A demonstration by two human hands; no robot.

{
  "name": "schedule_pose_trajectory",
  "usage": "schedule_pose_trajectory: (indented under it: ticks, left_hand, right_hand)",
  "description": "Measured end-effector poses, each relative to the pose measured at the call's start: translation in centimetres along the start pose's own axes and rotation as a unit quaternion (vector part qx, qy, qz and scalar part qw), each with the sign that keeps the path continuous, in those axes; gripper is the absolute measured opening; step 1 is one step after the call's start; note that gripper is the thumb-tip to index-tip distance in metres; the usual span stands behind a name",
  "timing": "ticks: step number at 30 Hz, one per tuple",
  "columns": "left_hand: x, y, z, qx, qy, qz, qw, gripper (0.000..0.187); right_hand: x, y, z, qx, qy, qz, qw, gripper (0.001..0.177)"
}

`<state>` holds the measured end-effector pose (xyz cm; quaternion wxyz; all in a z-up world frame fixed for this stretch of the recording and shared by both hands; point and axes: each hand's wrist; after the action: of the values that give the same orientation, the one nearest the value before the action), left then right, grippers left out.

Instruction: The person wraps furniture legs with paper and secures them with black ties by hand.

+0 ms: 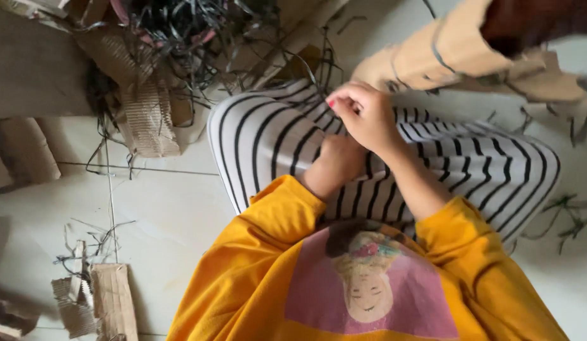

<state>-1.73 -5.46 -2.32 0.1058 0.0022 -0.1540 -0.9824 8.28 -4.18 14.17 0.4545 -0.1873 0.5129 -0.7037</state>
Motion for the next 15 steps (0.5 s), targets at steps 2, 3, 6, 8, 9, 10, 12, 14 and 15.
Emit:
schedule_pose_trajectory:
  ticks: [2,3,6,8,9,10,12,14,15]
  left_hand:
    - [-0.7,0.2,-1.2,0.003,-0.015,0.011,1.0,0.016]
    - [-0.9,0.4,-1.9,0.005,-0.034,0.016,0.999,0.018]
    - [-1.9,0.3,-1.6,0.034,-0.098,-0.015,0.995,0.022]
    - [-2.5,-0.3,-0.8,0.036,-0.154,-0.028,0.987,0.021]
    - [-2.7,-0.5,-0.4,0.038,-0.212,-0.044,0.975,0.023]
    - [-2.9,-0.6,0.4,0.039,-0.211,-0.043,0.976,0.023]
    - [-3.2,-0.6,2.0,0.045,-0.243,-0.069,0.967,0.021]
    - [-3.1,-1.8,4.4,0.098,-0.234,-0.041,0.966,0.023]
    - [-3.1,-2.2,5.7,0.149,-0.225,-0.014,0.963,0.026]
  right_hand:
    - [-2.5,3.1,-2.5,0.02,-0.004,-0.02,1.0,0.008]
    - [-3.5,4.7,-3.7,0.039,-0.003,-0.044,0.998,0.007]
    - [-5.2,13.1,-7.5,0.151,-0.045,-0.127,0.979,0.014]
    - [-5.4,14.2,-8.2,0.075,-0.078,-0.184,0.977,0.018]
    - [-5.3,14.7,-8.5,-0.003,-0.108,-0.242,0.964,0.023]
    - [-5.3,13.0,-7.7,-0.001,-0.11,-0.242,0.964,0.023]
    - [-4.9,9.5,-6.0,-0.035,-0.042,-0.079,0.995,0.027]
    - [-3.9,5.8,-3.9,-0.024,-0.023,-0.02,0.999,0.024]
    - [-3.2,4.0,-2.7,-0.013,-0.003,0.041,0.999,0.022]
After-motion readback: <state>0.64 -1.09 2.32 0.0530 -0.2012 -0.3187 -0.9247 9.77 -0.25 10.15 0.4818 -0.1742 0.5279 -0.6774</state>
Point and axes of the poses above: each hand's wrist, its own x-axis away from the middle knuckle, its own z-axis out of the back of the hand, y = z × x, and after that the axes turned 2 degrees about -x, right-handed
